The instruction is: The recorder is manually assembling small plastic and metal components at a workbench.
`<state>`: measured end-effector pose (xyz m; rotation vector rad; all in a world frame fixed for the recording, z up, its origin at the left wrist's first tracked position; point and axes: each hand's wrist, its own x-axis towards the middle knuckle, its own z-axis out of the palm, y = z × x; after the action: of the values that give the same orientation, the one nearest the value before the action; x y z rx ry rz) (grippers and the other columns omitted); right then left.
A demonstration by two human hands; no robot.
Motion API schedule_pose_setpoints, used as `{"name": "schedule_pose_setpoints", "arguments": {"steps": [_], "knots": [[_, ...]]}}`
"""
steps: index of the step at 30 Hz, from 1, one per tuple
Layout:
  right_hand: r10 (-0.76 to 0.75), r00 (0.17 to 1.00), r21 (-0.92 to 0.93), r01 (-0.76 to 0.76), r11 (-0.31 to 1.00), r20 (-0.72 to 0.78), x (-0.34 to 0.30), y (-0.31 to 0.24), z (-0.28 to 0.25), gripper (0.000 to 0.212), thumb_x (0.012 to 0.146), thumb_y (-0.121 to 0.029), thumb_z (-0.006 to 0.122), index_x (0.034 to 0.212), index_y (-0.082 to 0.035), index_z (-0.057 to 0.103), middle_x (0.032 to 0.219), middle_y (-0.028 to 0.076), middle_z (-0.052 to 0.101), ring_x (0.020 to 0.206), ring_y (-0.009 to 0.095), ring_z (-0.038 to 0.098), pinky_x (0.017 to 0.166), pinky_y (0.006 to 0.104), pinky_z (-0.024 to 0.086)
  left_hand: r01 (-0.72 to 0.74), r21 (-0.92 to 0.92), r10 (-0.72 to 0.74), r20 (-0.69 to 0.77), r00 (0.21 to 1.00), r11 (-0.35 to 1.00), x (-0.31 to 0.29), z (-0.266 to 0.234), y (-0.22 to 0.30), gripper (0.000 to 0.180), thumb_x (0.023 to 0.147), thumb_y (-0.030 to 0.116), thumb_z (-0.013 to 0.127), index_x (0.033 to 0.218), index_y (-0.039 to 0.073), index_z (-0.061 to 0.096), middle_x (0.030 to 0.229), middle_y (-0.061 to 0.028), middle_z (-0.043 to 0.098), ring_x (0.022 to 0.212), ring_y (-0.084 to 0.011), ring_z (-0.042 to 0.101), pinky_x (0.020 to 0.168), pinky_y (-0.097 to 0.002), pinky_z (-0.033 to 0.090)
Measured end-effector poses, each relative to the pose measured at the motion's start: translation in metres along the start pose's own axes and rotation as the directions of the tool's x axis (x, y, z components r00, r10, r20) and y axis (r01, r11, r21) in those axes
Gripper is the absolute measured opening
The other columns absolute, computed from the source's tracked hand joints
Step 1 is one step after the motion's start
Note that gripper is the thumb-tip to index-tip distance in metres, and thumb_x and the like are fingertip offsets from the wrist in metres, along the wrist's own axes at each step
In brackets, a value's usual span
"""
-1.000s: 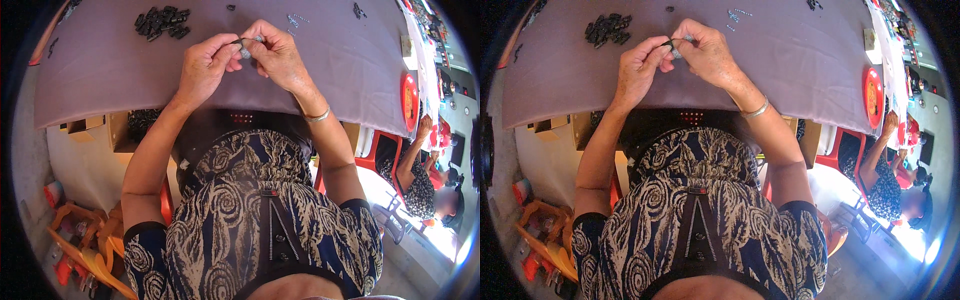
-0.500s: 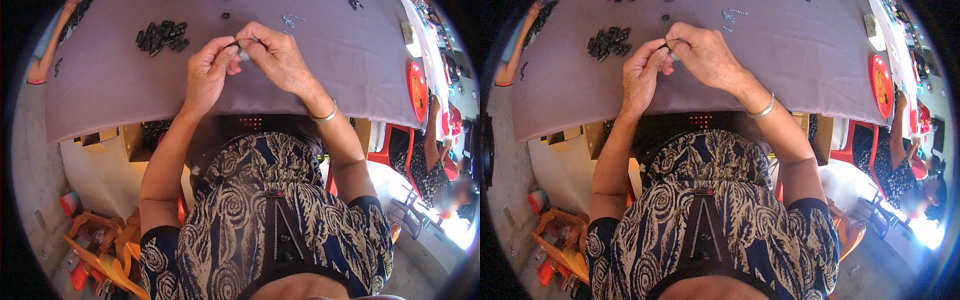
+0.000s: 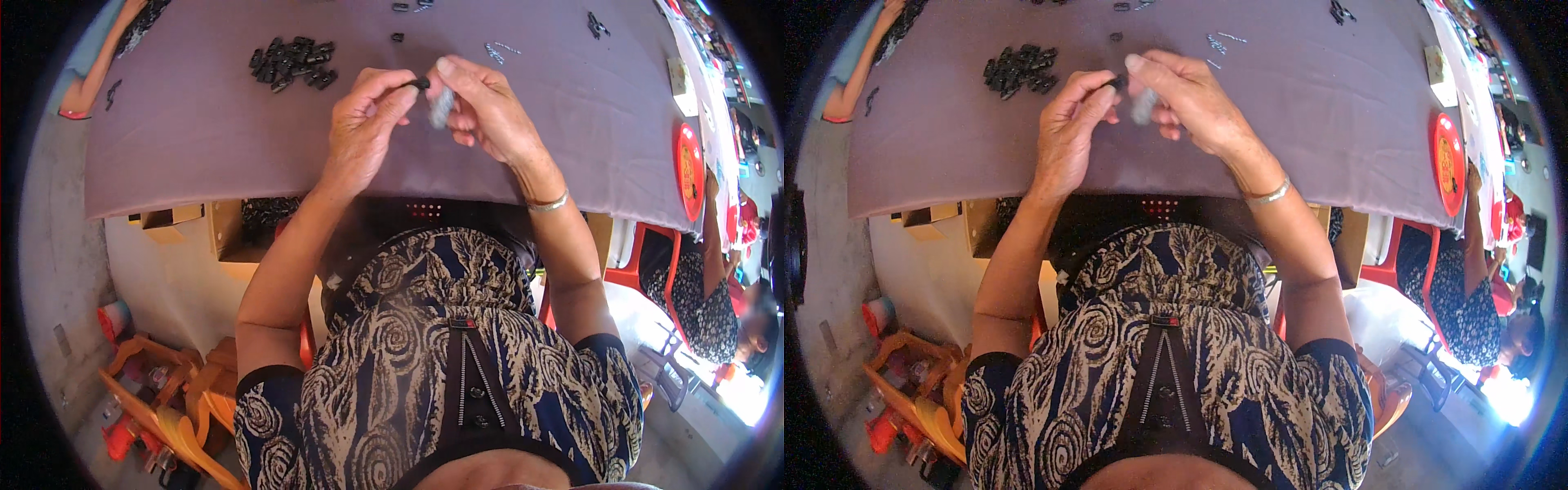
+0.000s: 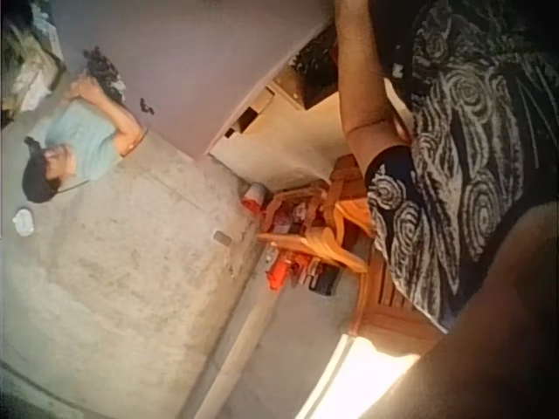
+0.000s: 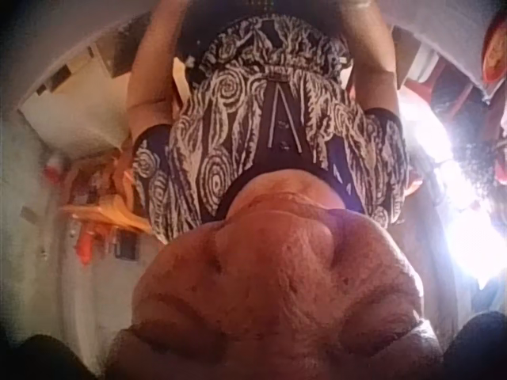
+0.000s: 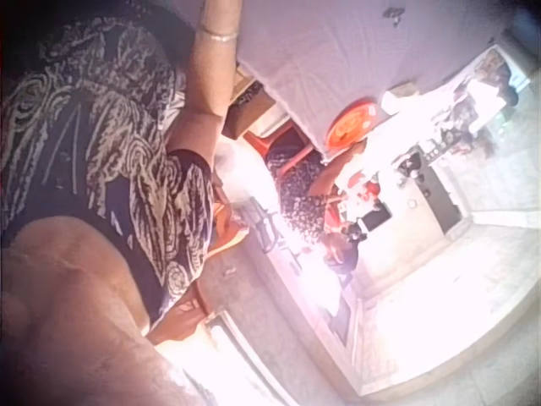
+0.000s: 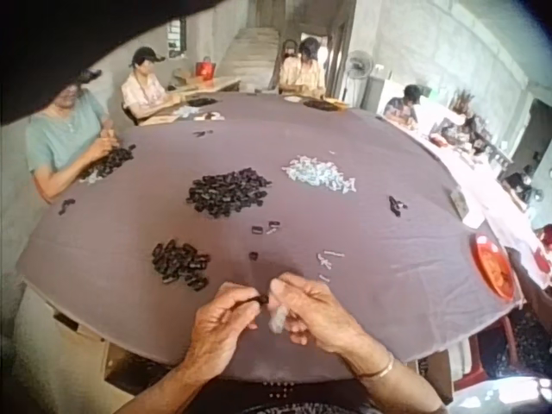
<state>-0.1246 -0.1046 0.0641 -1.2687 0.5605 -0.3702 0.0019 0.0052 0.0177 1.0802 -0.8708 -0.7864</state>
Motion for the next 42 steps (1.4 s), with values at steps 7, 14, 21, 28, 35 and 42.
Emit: {"name": "schedule_pose_setpoints", "arguments": {"steps": [7, 14, 21, 28, 35, 42], "knots": [[0.161, 0.973, 0.091, -0.178, 0.980, 0.166, -0.012, 0.010, 0.002, 0.045, 0.089, -0.048, 0.052, 0.070, -0.008, 0.053, 0.059, -0.003, 0.043, 0.044, 0.006, 0.034, 0.036, 0.0210, 0.026, -0.035, -0.077, 0.045, 0.130, 0.991, 0.996, -0.006, 0.010, 0.006, 0.016, 0.089, 0.006, 0.057, 0.103, -0.001, 0.062, 0.109, -0.0052, 0.045, 0.091, -0.0121, 0.054, 0.079, -0.0244, 0.046], [0.070, 0.952, 0.395, -0.189, 0.899, 0.297, -0.010, 0.023, 0.002, 0.035, 0.088, -0.040, 0.056, 0.068, -0.011, 0.049, 0.058, -0.003, 0.039, 0.046, 0.008, 0.032, 0.039, 0.0230, 0.026, -0.009, -0.125, 0.027, 0.144, 0.989, 0.992, -0.010, 0.017, 0.008, 0.018, 0.090, 0.009, 0.058, 0.104, -0.001, 0.061, 0.111, -0.0065, 0.044, 0.098, -0.0127, 0.053, 0.084, -0.0252, 0.047], [0.133, 0.976, 0.433, -0.196, 0.880, 0.171, -0.011, 0.025, 0.010, 0.030, 0.086, -0.037, 0.059, 0.075, -0.010, 0.053, 0.060, -0.005, 0.040, 0.049, 0.008, 0.037, 0.041, 0.0227, 0.030, 0.039, -0.099, -0.026, 0.128, 0.991, 0.994, -0.010, 0.017, 0.005, 0.018, 0.091, 0.005, 0.054, 0.108, 0.001, 0.059, 0.109, -0.0052, 0.053, 0.088, -0.0129, 0.060, 0.078, -0.0274, 0.050], [0.159, 0.985, 0.084, -0.165, 0.983, 0.068, -0.010, 0.022, 0.009, 0.046, 0.088, -0.050, 0.055, 0.069, -0.008, 0.054, 0.063, -0.003, 0.050, 0.048, 0.006, 0.045, 0.037, 0.0221, 0.035, -0.249, 0.492, 0.333, -0.090, 0.939, 0.834, 0.006, -0.001, 0.008, 0.015, 0.081, 0.005, 0.065, 0.095, 0.000, 0.064, 0.088, -0.0076, 0.059, 0.078, -0.0179, 0.058, 0.071, -0.0274, 0.047], [0.020, 0.992, -0.284, 0.016, 0.959, 0.123, -0.011, 0.027, 0.016, 0.028, 0.089, -0.021, 0.062, 0.066, -0.010, 0.050, 0.054, -0.008, 0.041, 0.045, 0.001, 0.038, 0.037, 0.0186, 0.030, -0.110, 0.946, 0.349, -0.004, 0.937, 0.305, 0.022, -0.040, 0.006, 0.015, 0.079, 0.009, 0.066, 0.094, 0.006, 0.067, 0.085, -0.0097, 0.059, 0.078, -0.0289, 0.059, 0.069, -0.0369, 0.047], [-0.137, 0.978, -0.465, 0.196, 0.863, 0.157, -0.010, 0.028, 0.014, 0.029, 0.086, -0.020, 0.065, 0.067, -0.003, 0.050, 0.055, -0.004, 0.042, 0.053, 0.003, 0.036, 0.046, 0.0242, 0.033, 0.072, 0.978, 0.357, -0.140, 0.924, 0.197, 0.022, -0.049, 0.009, 0.017, 0.079, 0.013, 0.066, 0.095, 0.007, 0.068, 0.086, -0.0096, 0.057, 0.081, -0.0296, 0.059, 0.070, -0.0376, 0.047]]}}
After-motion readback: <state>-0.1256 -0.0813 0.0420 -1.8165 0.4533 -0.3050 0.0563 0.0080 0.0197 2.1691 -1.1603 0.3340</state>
